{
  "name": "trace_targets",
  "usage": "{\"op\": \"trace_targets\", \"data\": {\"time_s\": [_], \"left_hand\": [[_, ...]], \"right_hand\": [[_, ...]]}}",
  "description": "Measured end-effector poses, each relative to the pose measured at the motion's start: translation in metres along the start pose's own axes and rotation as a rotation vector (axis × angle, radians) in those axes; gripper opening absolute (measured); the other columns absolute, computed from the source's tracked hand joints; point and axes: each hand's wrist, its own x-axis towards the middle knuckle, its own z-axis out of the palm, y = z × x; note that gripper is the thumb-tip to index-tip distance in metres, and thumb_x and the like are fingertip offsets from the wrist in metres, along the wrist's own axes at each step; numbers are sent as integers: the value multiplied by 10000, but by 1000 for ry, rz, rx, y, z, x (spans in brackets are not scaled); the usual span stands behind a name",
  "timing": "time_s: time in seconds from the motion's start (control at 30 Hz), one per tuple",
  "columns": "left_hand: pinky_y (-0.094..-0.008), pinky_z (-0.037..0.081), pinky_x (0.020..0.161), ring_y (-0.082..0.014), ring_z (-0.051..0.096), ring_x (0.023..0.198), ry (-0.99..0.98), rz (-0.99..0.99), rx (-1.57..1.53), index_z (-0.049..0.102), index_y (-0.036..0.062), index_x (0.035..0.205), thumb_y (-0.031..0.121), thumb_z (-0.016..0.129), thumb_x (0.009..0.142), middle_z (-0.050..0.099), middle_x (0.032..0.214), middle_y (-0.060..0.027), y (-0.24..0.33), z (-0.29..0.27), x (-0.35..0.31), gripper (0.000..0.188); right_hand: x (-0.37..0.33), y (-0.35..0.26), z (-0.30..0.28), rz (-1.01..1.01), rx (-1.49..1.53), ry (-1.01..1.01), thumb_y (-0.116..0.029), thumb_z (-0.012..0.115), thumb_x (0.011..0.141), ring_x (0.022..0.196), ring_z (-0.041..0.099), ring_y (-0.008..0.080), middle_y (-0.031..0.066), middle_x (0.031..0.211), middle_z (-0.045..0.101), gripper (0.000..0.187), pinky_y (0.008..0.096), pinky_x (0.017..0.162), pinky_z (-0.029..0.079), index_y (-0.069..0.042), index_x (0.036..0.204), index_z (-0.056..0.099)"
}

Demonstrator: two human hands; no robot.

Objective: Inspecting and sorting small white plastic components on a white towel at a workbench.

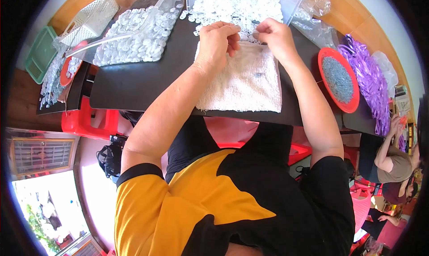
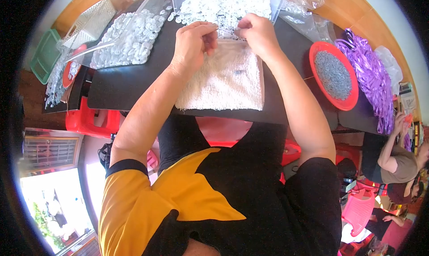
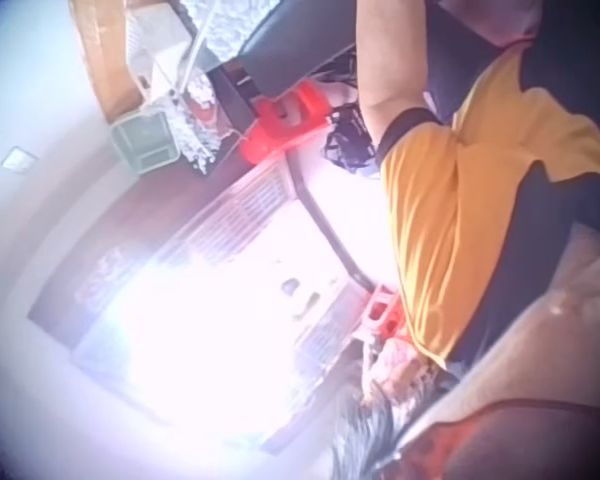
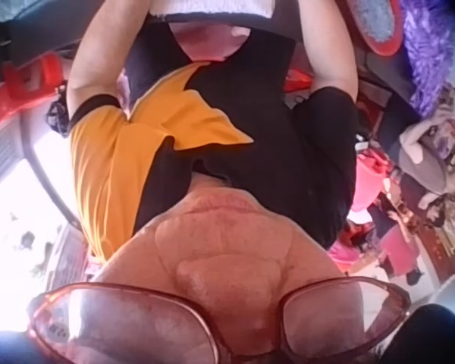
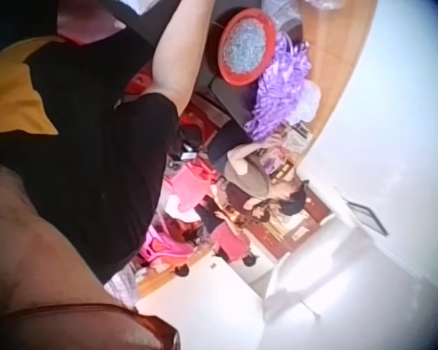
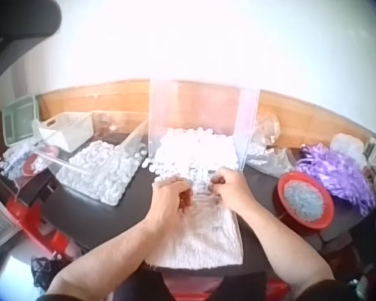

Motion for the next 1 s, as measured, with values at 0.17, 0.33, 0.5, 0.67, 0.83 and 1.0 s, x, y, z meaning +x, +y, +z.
{"op": "trace_targets", "data": {"time_s": [0.17, 0.33, 0.5, 0.67, 0.83, 1.0], "left_hand": [[-273, 375, 450, -146, 524, 538, -40, 21, 34, 599, -48, 879, 84, 618, 832, 574, 680, -73, 2, 6, -8, 141], [-245, 378, 445, -123, 523, 534, -56, 62, 88, 606, -38, 878, 107, 631, 841, 578, 685, -56, 3, 11, -11, 152], [-240, 385, 445, -117, 534, 549, -67, 80, 97, 611, -30, 881, 114, 631, 851, 581, 689, -50, 4, 13, -14, 149], [-239, 390, 448, -116, 538, 556, -83, 99, 96, 613, -26, 881, 117, 631, 857, 587, 701, -50, 4, 12, -15, 146], [-241, 388, 447, -117, 534, 554, -92, 104, 85, 610, -24, 875, 123, 629, 860, 583, 702, -49, 5, 12, -16, 148], [-256, 402, 471, -134, 541, 574, -86, 65, 54, 601, -33, 899, 120, 614, 864, 579, 707, -61, 8, 10, -16, 158]], "right_hand": [[-6, -14, -18, 106, 709, -61, -54, 651, 825, 720, 630, 165, 59, 816, 654, 108, 282, 702, 501, 15, 906, 638], [-9, -17, -24, 106, 850, -111, -57, 617, 850, 755, 641, 179, 74, 865, 657, 151, 287, 737, 504, 26, 974, 636], [-13, -24, -26, 69, 853, -131, -47, 617, 849, 787, 651, 185, 86, 906, 664, 176, 289, 741, 510, 35, 1003, 638], [-15, -29, -25, 45, 823, -110, -47, 619, 850, 791, 655, 177, 86, 907, 668, 180, 276, 733, 507, 36, 1008, 643], [-15, -28, -28, 24, 825, -116, -43, 619, 850, 779, 656, 172, 87, 904, 671, 188, 266, 726, 503, 31, 1021, 645], [-18, -34, -30, -30, 745, -106, -43, 616, 850, 788, 654, 153, 84, 906, 671, 195, 252, 722, 496, 28, 1029, 645]]}}
